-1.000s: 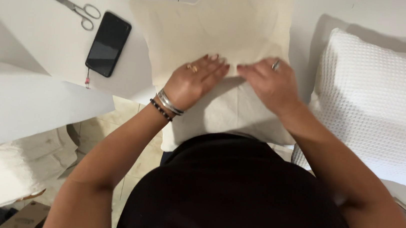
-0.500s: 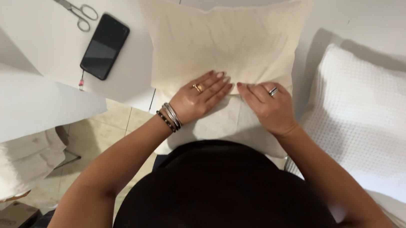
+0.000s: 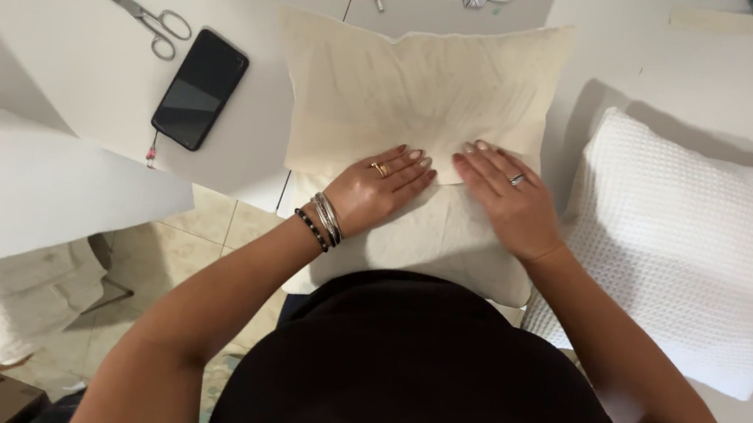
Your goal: Assembling and stuffing pillows using a glue gun and manual manipulation
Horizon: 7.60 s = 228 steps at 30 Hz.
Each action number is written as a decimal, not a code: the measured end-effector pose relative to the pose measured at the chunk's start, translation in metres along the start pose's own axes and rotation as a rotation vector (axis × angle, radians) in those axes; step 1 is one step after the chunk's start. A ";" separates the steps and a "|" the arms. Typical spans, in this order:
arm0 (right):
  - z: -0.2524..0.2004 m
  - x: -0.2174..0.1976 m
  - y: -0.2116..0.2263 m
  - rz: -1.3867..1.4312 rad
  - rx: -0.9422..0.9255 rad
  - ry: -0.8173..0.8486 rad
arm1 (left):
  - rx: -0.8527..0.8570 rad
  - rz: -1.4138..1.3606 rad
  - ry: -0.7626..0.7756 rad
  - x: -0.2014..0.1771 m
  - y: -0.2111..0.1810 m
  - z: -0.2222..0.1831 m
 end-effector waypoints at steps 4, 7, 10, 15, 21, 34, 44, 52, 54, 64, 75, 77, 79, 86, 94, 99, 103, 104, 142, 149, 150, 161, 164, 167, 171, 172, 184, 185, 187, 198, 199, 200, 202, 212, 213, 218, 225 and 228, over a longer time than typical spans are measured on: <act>-0.027 0.031 -0.018 -0.167 0.138 -0.074 | 0.001 -0.012 0.017 -0.006 -0.003 0.001; -0.038 0.033 -0.031 -0.158 0.315 -0.104 | -0.014 -0.021 -0.014 -0.003 0.000 0.002; -0.050 0.041 -0.039 0.208 0.707 0.157 | -0.015 -0.049 -0.003 0.001 0.002 0.001; -0.113 0.067 -0.009 -0.062 0.652 0.253 | -0.024 -0.003 0.038 0.017 -0.005 -0.018; -0.104 0.053 0.003 -0.116 0.699 0.243 | 0.017 -0.143 -0.003 0.006 -0.010 -0.017; 0.060 0.015 0.030 0.151 0.104 0.013 | -0.015 -0.145 -0.110 -0.006 -0.006 -0.007; 0.053 0.031 0.023 0.127 0.111 0.314 | -0.776 0.331 0.100 0.007 0.058 -0.099; 0.042 0.047 0.017 0.074 -0.026 0.303 | -0.602 0.463 0.004 0.023 0.012 -0.159; 0.044 0.047 0.011 0.078 0.012 0.331 | -0.661 0.375 0.016 0.048 0.028 -0.153; 0.036 0.054 0.002 0.112 -0.014 0.303 | -1.182 -0.112 -0.124 0.019 0.017 -0.173; 0.030 0.052 -0.015 0.168 -0.007 0.324 | -1.516 -0.954 -0.300 0.031 -0.004 -0.140; 0.020 0.056 -0.027 0.179 -0.012 0.325 | -1.480 -0.873 -0.390 0.017 -0.018 -0.135; 0.022 0.066 -0.032 0.192 -0.006 0.299 | -1.424 -0.770 -0.468 0.020 -0.010 -0.141; 0.020 0.065 -0.038 0.166 -0.056 0.246 | -1.443 -1.024 -0.509 0.072 0.003 -0.158; 0.019 0.055 -0.035 0.219 -0.048 0.257 | -1.338 -1.296 -0.404 -0.009 -0.033 -0.146; 0.012 0.053 -0.040 0.217 -0.037 0.255 | -1.316 -1.437 0.023 -0.006 -0.053 -0.154; 0.014 0.048 -0.037 0.185 -0.069 0.271 | -1.343 -1.420 0.065 -0.008 -0.063 -0.165; 0.013 0.048 -0.039 0.181 -0.078 0.276 | -1.368 -1.250 0.011 -0.008 -0.059 -0.166; 0.017 0.049 -0.031 0.163 -0.089 0.198 | -1.093 -0.177 -0.635 0.000 0.019 -0.097; 0.028 0.028 -0.008 0.198 -0.046 0.309 | -1.231 -0.749 -0.135 -0.001 0.074 -0.104; 0.033 0.023 0.000 0.235 -0.018 0.338 | -1.230 -0.871 0.070 -0.011 0.082 -0.105; 0.033 0.024 0.000 0.248 0.005 0.340 | -1.120 -0.952 0.147 -0.025 0.096 -0.106; 0.031 0.026 -0.001 0.244 0.017 0.335 | -1.129 -0.915 0.163 -0.035 0.083 -0.105; 0.026 0.038 -0.019 0.210 -0.020 0.317 | -1.086 -0.405 -0.073 -0.008 0.048 -0.103; 0.024 0.042 -0.024 0.201 -0.089 0.263 | -0.737 0.274 -0.482 0.016 -0.002 -0.116; 0.024 0.043 -0.025 0.200 -0.079 0.257 | -0.726 0.271 -0.480 0.001 -0.006 -0.115; -0.023 0.002 -0.017 0.358 0.105 0.135 | -0.557 -0.015 -0.412 -0.039 -0.063 -0.073; -0.026 0.000 -0.021 0.288 0.092 0.092 | -0.469 -0.117 -0.391 -0.032 -0.074 -0.058; -0.023 0.005 -0.030 0.227 0.083 0.033 | -0.371 -0.204 -0.351 -0.018 -0.084 -0.037; 0.013 -0.022 -0.042 0.200 -0.158 0.015 | -0.444 0.028 -0.054 0.005 -0.065 -0.016; 0.012 -0.021 -0.039 0.200 -0.139 0.006 | -0.425 0.025 -0.044 0.003 -0.065 -0.015; 0.012 -0.019 -0.037 0.219 -0.133 0.009 | -0.431 0.024 -0.030 0.002 -0.064 -0.013; 0.012 -0.013 -0.035 0.243 -0.116 0.007 | -0.429 0.021 -0.006 0.003 -0.062 -0.013; 0.026 -0.011 -0.023 0.253 -0.082 0.014 | -0.420 -0.086 0.094 -0.005 -0.050 -0.016; 0.026 -0.009 -0.020 0.232 -0.094 -0.001 | -0.425 -0.111 0.089 -0.007 -0.050 -0.016; 0.032 -0.009 -0.013 0.118 -0.115 -0.067 | -0.389 -0.144 0.101 -0.004 -0.047 -0.018; 0.041 -0.023 -0.003 -0.156 -0.246 -0.180 | -0.413 -0.157 0.076 -0.012 -0.048 -0.013; 0.036 0.012 -0.007 -0.246 -0.241 -0.209 | -0.414 -0.130 0.092 -0.013 -0.045 -0.011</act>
Point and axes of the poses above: each hand's wrist, its own z-axis towards the middle knuckle, its own x-axis out of the palm, y = z × x, the point moved 2 cm from there along z, towards the middle knuckle, and after that the axes turned 14 degrees about y, right-handed, at the moved point
